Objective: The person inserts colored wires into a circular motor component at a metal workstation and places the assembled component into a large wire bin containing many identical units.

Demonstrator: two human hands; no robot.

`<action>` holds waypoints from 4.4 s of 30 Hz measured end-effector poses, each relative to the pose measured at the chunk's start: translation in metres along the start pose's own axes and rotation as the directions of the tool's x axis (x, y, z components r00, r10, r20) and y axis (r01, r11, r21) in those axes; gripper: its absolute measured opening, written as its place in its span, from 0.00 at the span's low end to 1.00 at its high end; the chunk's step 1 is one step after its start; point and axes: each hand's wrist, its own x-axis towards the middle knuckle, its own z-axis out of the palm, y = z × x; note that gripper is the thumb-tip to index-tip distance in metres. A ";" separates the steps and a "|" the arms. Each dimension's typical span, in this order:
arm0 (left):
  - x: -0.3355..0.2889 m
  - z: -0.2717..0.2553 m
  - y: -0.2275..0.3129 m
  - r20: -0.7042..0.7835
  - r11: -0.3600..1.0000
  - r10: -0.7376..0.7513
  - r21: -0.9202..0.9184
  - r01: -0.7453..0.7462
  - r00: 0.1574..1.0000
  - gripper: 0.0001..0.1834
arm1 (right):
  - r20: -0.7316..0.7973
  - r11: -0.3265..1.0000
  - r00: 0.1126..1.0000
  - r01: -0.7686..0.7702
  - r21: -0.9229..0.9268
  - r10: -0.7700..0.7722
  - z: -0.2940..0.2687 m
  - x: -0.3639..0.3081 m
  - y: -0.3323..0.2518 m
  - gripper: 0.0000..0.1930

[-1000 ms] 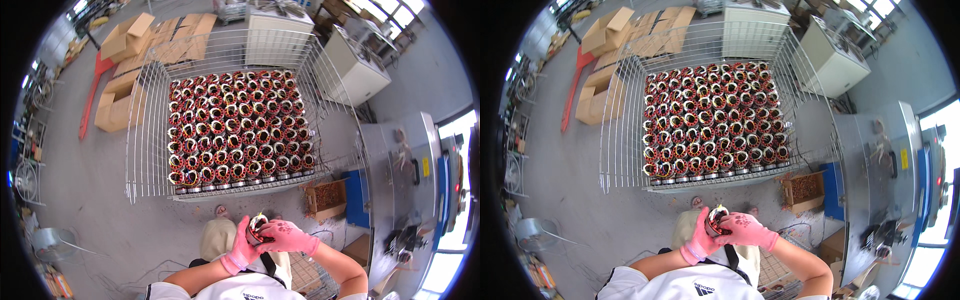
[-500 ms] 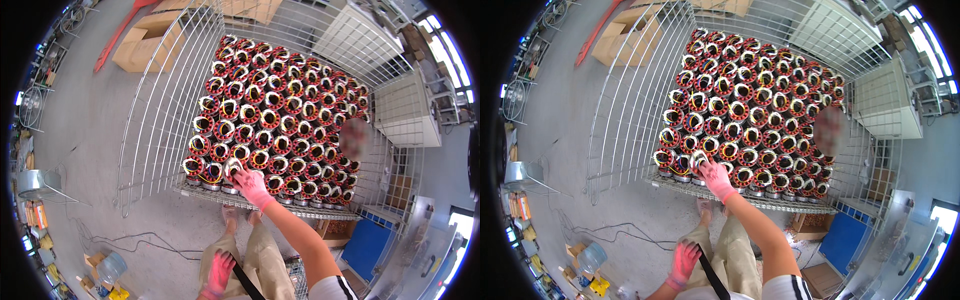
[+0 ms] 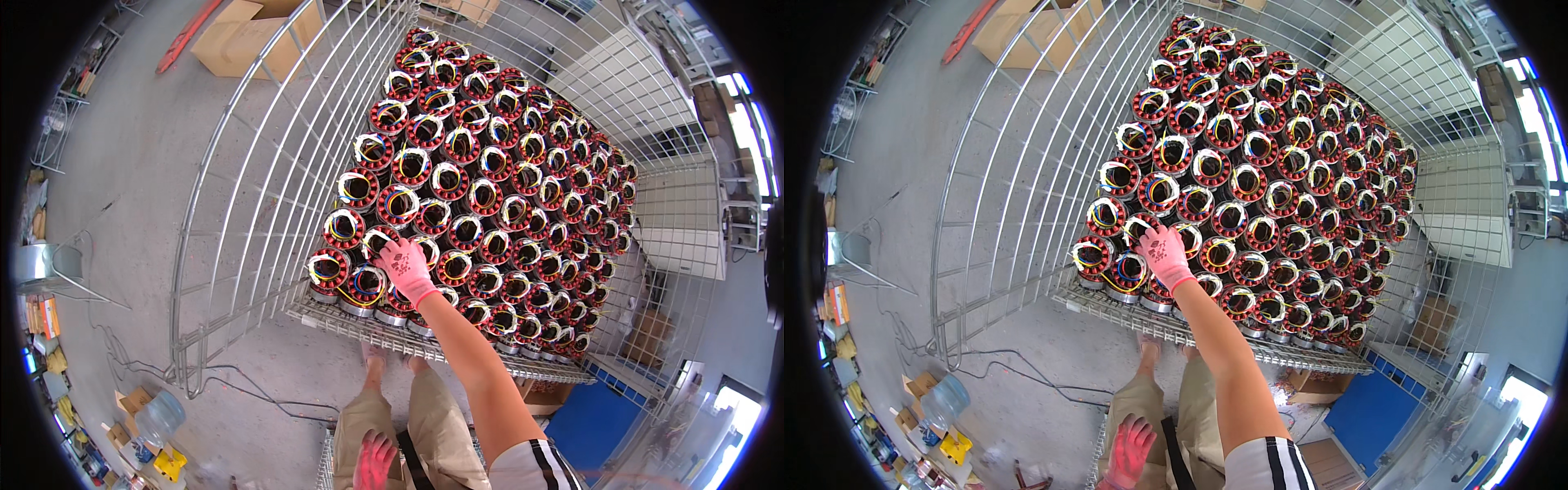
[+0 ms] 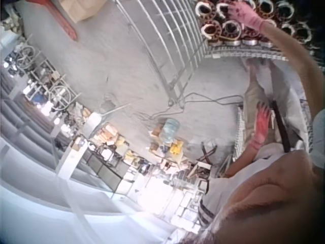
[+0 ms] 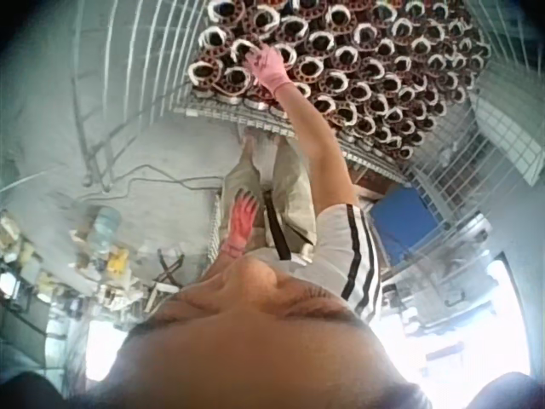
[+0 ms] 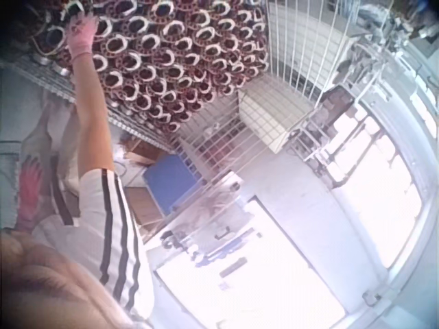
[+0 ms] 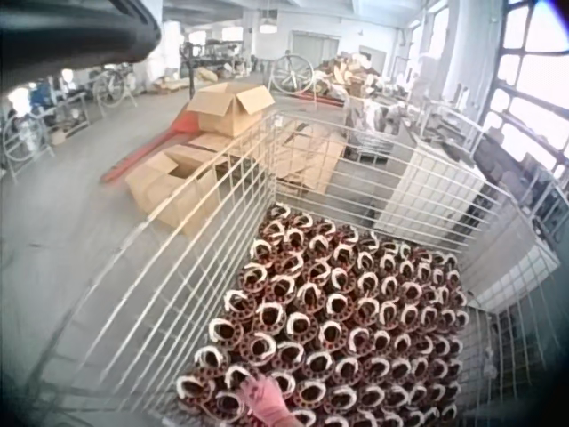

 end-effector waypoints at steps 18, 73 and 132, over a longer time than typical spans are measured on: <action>0.000 0.004 0.027 0.058 1.000 0.013 0.002 -0.013 0.998 0.28 | -0.148 0.992 0.986 -0.059 0.116 0.076 -0.024 -0.009 -0.020 0.42; -0.108 -0.099 -0.541 -0.112 0.288 -0.957 -0.462 -0.839 -0.267 0.34 | 0.818 -0.820 -0.473 0.286 0.495 0.329 0.290 -0.806 -0.399 0.20; -0.177 0.458 -0.384 0.930 0.931 -0.276 0.321 -0.171 0.244 0.15 | 0.097 -0.033 -0.450 0.148 0.988 0.888 -0.381 -0.873 -0.243 0.20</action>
